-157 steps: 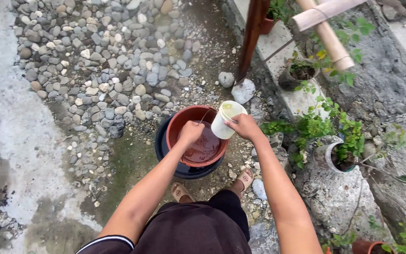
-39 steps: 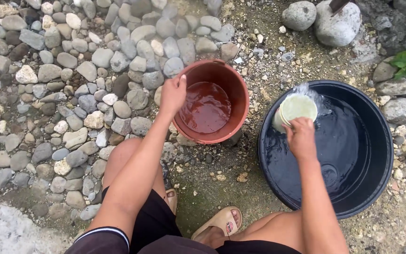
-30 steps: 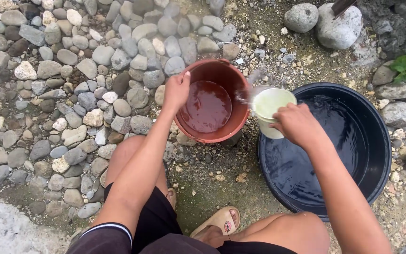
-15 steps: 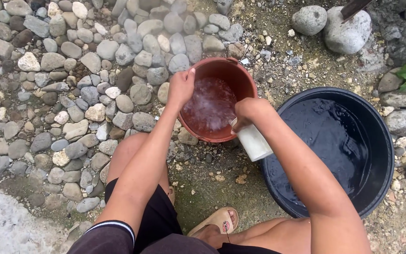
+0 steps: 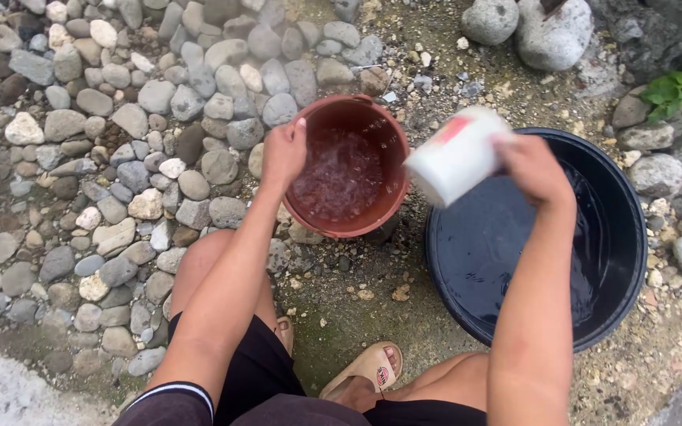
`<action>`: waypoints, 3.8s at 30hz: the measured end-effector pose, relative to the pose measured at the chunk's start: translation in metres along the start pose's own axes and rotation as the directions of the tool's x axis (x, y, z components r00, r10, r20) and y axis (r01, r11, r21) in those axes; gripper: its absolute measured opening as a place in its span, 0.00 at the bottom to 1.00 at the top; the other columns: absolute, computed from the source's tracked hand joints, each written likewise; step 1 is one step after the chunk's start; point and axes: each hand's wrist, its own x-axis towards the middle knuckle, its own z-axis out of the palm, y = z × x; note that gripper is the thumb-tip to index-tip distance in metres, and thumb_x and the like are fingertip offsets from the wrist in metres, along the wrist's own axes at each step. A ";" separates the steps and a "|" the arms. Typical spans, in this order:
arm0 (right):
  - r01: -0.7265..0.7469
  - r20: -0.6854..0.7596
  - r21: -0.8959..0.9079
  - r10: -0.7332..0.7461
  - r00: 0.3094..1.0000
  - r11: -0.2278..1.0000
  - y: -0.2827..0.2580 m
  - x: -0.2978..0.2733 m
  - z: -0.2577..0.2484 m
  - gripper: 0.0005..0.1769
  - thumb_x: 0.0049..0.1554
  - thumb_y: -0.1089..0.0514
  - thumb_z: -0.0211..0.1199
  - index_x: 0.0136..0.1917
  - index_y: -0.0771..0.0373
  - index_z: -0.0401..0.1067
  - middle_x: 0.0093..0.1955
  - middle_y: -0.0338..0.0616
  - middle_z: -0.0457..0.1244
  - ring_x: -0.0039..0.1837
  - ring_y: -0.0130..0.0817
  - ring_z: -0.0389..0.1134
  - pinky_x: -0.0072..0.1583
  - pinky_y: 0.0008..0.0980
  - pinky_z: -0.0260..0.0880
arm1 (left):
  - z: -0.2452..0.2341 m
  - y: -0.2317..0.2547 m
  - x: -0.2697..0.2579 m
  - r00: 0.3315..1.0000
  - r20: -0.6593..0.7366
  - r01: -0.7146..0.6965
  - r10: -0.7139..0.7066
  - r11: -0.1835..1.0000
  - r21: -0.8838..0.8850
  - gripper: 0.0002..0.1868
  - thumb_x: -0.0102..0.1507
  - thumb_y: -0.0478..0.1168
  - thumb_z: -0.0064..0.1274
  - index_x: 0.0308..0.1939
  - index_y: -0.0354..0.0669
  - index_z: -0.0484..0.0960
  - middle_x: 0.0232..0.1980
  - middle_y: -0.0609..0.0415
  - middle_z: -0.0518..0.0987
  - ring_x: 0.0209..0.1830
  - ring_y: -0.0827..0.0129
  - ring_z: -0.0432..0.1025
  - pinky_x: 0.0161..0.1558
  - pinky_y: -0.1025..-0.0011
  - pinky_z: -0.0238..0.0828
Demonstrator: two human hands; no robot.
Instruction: Watering various potted plants in an outdoor garden using a cup and a bucket.
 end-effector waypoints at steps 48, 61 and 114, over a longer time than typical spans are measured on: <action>0.221 0.480 -0.856 0.561 0.674 0.467 -0.237 -0.033 0.155 0.27 0.49 0.37 0.72 0.58 0.49 0.79 0.57 0.44 0.71 0.60 0.45 0.73 0.60 0.46 0.74 | 0.001 0.029 -0.076 0.936 0.273 0.140 -0.221 0.948 0.286 0.15 0.72 0.44 0.40 0.42 0.34 0.74 0.39 0.28 0.80 0.45 0.32 0.73 0.47 0.42 0.67; -0.242 -0.154 -0.194 0.214 0.965 0.951 -0.054 -0.067 0.043 0.24 0.64 0.42 0.60 0.54 0.66 0.79 0.43 0.50 0.70 0.44 0.42 0.72 0.48 0.46 0.73 | 0.002 0.116 -0.078 0.975 0.175 0.099 -0.137 0.972 0.212 0.16 0.68 0.37 0.49 0.58 0.34 0.69 0.55 0.31 0.75 0.55 0.38 0.72 0.56 0.49 0.67; 0.171 0.597 -0.699 0.434 0.675 0.694 -0.133 0.032 0.147 0.26 0.54 0.41 0.65 0.55 0.63 0.80 0.50 0.57 0.72 0.51 0.52 0.74 0.55 0.49 0.74 | 0.006 0.036 -0.076 0.979 0.103 0.133 -0.175 0.936 0.327 0.30 0.64 0.25 0.36 0.71 0.39 0.62 0.59 0.31 0.76 0.60 0.37 0.70 0.60 0.50 0.66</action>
